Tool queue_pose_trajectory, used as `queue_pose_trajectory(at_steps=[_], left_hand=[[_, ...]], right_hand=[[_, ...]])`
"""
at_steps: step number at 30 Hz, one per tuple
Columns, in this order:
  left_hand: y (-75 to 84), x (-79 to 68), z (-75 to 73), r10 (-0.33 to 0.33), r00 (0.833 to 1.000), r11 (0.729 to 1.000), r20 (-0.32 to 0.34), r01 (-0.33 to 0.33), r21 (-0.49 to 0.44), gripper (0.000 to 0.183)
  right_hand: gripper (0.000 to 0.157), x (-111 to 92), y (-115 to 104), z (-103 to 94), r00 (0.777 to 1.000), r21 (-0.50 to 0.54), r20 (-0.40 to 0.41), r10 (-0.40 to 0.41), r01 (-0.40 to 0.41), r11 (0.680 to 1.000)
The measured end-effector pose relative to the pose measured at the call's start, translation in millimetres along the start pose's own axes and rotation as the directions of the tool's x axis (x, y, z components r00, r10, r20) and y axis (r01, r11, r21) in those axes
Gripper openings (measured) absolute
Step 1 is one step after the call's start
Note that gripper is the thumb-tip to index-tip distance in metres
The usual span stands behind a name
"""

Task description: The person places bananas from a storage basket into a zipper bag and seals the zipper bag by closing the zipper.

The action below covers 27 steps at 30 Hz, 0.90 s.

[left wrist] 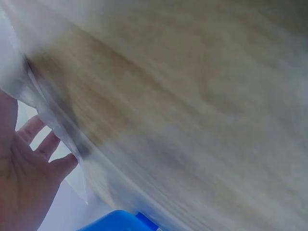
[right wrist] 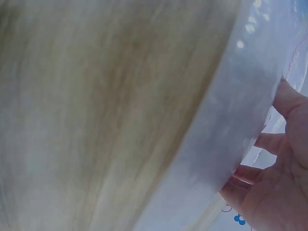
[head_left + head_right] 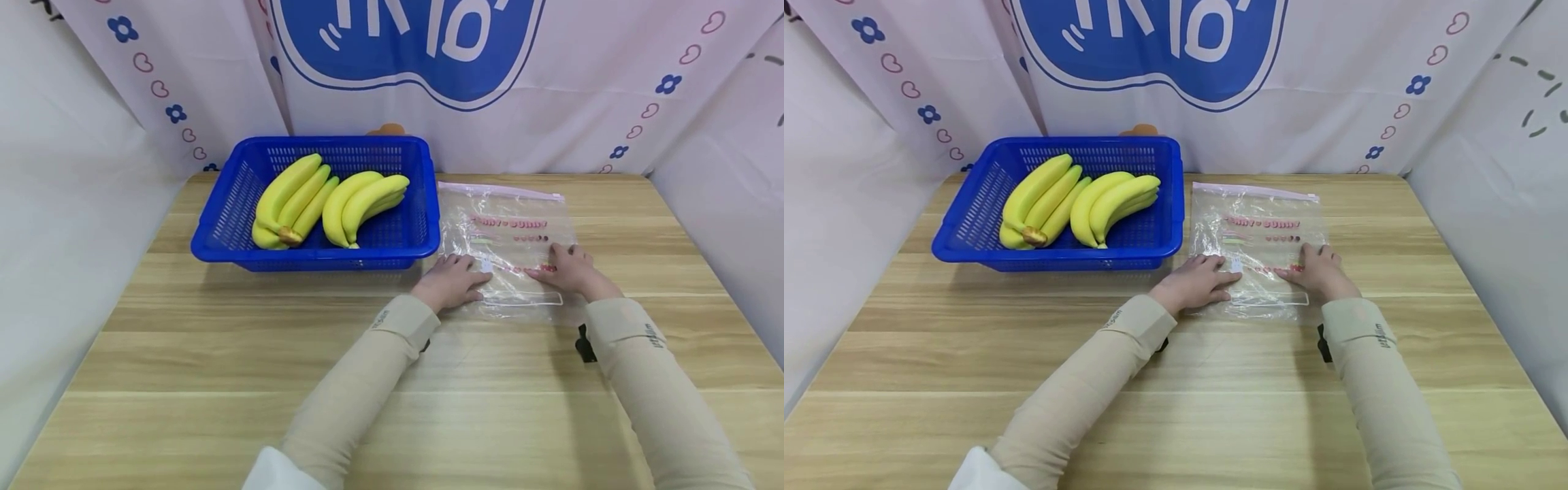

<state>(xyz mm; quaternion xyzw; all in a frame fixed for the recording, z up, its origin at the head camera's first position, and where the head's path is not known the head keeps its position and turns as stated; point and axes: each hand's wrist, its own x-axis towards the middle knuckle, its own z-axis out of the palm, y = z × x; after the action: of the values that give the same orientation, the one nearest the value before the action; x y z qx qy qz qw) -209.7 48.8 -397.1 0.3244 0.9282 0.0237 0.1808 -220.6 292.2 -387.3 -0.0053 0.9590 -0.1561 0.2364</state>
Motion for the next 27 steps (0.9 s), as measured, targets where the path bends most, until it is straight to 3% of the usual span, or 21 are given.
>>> queue_pose_trajectory(at_steps=[9,16,22,27], left_hand=[[4.3,1.4,1.2,-0.005,1.000,0.999,-0.023,0.007,0.052,0.052],[9.0,4.4,4.0,-0.046,0.998,0.998,-0.040,0.047,0.043,0.052],[13.4,6.8,6.2,-0.071,0.995,0.996,-0.070,0.075,0.054,0.052],[17.3,7.5,5.9,-0.097,0.991,0.992,-0.087,0.103,0.067,0.047]], right_hand=[[0.092,2,3,-1.0,0.996,0.016,-0.085,-0.021,0.023,1.000],[0.078,7,3,-0.7,0.986,0.001,-0.153,-0.067,0.068,0.998],[0.055,8,-2,3.7,0.952,-0.020,-0.284,-0.113,0.112,0.993],[0.043,5,-10,5.6,0.928,-0.011,-0.360,-0.095,0.098,0.995]])
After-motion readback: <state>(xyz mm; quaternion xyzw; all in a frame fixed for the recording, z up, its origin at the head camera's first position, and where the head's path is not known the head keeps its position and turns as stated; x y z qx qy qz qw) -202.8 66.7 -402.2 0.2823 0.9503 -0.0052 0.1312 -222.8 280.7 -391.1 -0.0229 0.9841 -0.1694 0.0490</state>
